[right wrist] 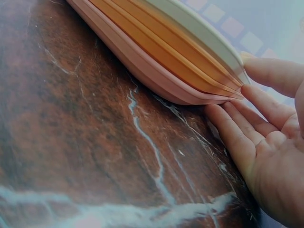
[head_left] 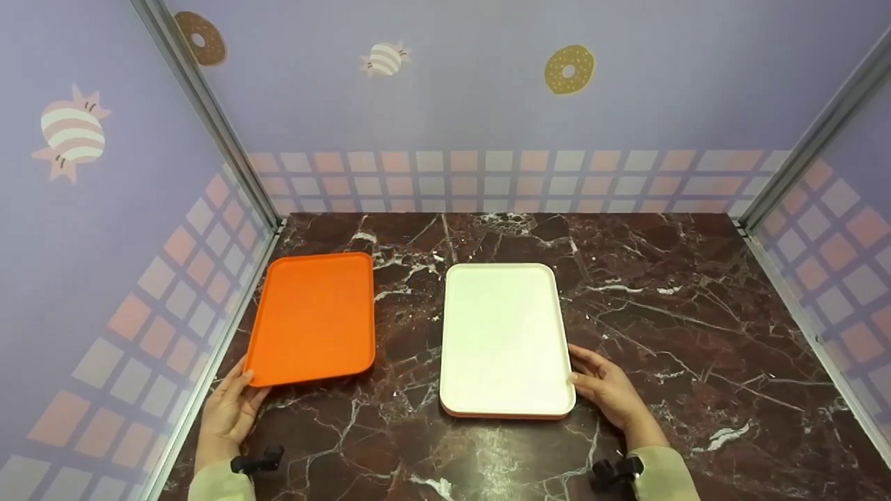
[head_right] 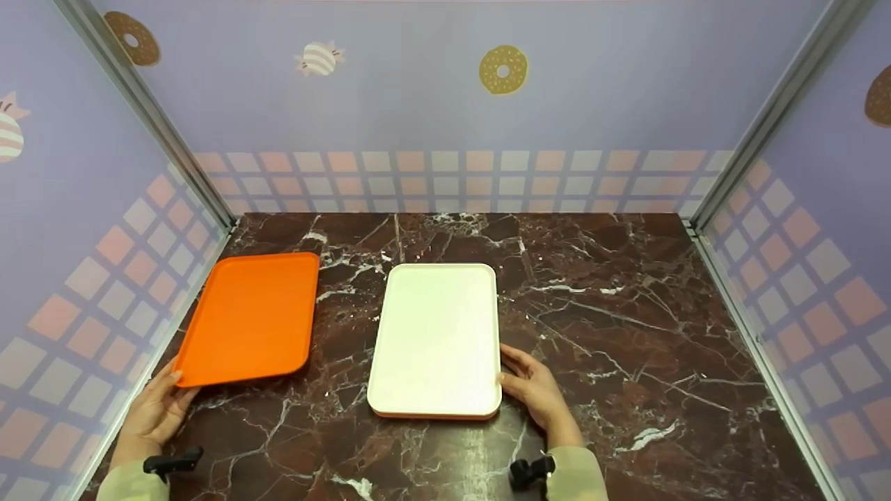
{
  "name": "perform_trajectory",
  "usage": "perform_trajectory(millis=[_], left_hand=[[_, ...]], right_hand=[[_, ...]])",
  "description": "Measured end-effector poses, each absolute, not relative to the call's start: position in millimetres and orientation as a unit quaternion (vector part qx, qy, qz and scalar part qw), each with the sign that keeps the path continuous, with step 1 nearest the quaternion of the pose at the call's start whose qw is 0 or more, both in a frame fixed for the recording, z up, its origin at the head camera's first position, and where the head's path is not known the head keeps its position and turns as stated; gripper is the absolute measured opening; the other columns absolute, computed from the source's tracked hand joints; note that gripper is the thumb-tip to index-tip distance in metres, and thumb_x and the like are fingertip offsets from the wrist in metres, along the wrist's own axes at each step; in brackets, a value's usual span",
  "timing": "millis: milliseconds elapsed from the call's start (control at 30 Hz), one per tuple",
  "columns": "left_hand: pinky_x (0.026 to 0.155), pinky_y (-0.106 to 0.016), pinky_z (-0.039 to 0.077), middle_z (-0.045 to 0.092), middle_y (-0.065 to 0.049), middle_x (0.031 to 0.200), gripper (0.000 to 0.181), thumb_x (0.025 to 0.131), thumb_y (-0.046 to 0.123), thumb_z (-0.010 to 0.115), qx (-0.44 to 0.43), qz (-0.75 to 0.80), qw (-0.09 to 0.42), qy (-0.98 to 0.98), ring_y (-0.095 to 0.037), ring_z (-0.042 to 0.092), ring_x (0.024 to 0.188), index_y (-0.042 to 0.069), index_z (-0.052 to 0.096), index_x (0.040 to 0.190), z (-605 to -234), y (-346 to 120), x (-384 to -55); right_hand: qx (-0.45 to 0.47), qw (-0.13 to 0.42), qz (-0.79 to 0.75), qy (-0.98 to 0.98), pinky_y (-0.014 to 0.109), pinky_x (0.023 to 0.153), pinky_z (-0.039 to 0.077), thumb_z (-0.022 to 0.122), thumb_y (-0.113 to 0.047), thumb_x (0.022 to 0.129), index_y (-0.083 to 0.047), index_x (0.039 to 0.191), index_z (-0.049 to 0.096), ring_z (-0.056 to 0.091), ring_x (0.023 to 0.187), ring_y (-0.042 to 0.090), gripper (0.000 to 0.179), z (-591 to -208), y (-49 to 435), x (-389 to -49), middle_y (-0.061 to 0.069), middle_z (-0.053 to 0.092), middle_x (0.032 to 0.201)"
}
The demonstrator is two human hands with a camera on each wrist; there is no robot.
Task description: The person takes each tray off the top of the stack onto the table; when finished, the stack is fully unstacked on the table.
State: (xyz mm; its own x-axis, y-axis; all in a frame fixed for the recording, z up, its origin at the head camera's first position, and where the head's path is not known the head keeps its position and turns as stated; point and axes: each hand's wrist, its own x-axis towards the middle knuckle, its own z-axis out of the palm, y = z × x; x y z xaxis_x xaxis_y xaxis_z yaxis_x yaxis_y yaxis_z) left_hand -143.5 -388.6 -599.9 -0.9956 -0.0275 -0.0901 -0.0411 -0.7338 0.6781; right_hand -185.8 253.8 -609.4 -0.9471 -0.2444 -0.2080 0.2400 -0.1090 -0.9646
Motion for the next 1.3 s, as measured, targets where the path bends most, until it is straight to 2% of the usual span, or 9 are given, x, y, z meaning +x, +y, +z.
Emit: perform_trajectory(millis=[100, 300, 400, 600, 833, 1067, 1300], left_hand=[[0.085, -0.027, 0.065, 0.075, -0.005, 0.113, 0.042, 0.109, 0.0, 0.039, -0.089, 0.928, -0.001, 0.361, -0.018, 0.076, 0.098, 0.015, 0.078, 0.118, -593, -394, -146], [0.075, -0.028, 0.066, 0.074, -0.004, 0.095, 0.021, 0.102, 0.008, 0.059, -0.249, 0.926, -0.044, 0.279, -0.019, 0.075, 0.082, 0.009, 0.079, 0.095, -574, -405, -155], [0.072, -0.029, 0.066, 0.075, -0.004, 0.089, 0.018, 0.099, 0.007, 0.063, -0.302, 0.913, -0.062, 0.269, -0.018, 0.074, 0.078, 0.007, 0.078, 0.088, -567, -408, -158], [0.072, -0.026, 0.066, 0.076, -0.002, 0.084, 0.029, 0.1, 0.0, 0.059, -0.304, 0.894, -0.049, 0.326, -0.013, 0.074, 0.077, 0.011, 0.08, 0.083, -564, -410, -157], [0.074, -0.025, 0.066, 0.076, -0.001, 0.083, 0.03, 0.099, 0.001, 0.06, -0.344, 0.875, -0.061, 0.335, -0.011, 0.075, 0.077, 0.013, 0.08, 0.08, -569, -412, -156], [0.072, -0.024, 0.065, 0.076, 0.001, 0.079, 0.028, 0.097, 0.003, 0.065, -0.351, 0.867, -0.097, 0.339, -0.008, 0.074, 0.075, 0.015, 0.08, 0.076, -572, -411, -158], [0.069, -0.025, 0.066, 0.074, 0.001, 0.076, 0.035, 0.099, 0.0, 0.06, -0.353, 0.863, -0.114, 0.342, -0.008, 0.074, 0.074, 0.015, 0.079, 0.074, -573, -410, -156]], right_hand=[[-0.002, 0.163, -0.743, 0.649, 0.024, 0.1, 0.057, 0.064, 0.0, 0.096, 0.011, 0.158, 0.025, 0.054, 0.126, -0.004, 0.074, -609, 254, -186, 0.031, 0.022, 0.166], [0.011, 0.161, -0.735, 0.658, 0.024, 0.1, 0.058, 0.067, -0.002, 0.096, 0.006, 0.158, 0.029, 0.051, 0.135, 0.005, 0.074, -609, 254, -186, 0.026, 0.026, 0.167], [0.01, 0.162, -0.733, 0.66, 0.025, 0.1, 0.058, 0.068, -0.003, 0.095, 0.006, 0.159, 0.029, 0.05, 0.137, 0.005, 0.075, -610, 255, -186, 0.026, 0.026, 0.167], [0.002, 0.158, -0.741, 0.652, 0.025, 0.099, 0.058, 0.067, -0.001, 0.095, 0.009, 0.158, 0.027, 0.056, 0.123, -0.007, 0.075, -611, 255, -185, 0.031, 0.023, 0.166], [-0.009, 0.165, -0.745, 0.646, 0.024, 0.101, 0.057, 0.064, -0.001, 0.097, 0.01, 0.159, 0.023, 0.054, 0.128, -0.002, 0.075, -611, 256, -185, 0.031, 0.022, 0.167], [-0.001, 0.16, -0.745, 0.647, 0.025, 0.101, 0.058, 0.065, 0.0, 0.096, 0.01, 0.158, 0.026, 0.056, 0.123, -0.008, 0.074, -613, 255, -187, 0.03, 0.024, 0.166], [-0.002, 0.162, -0.738, 0.655, 0.023, 0.099, 0.058, 0.066, -0.001, 0.096, 0.008, 0.159, 0.026, 0.057, 0.122, -0.009, 0.075, -613, 254, -187, 0.029, 0.024, 0.167]])
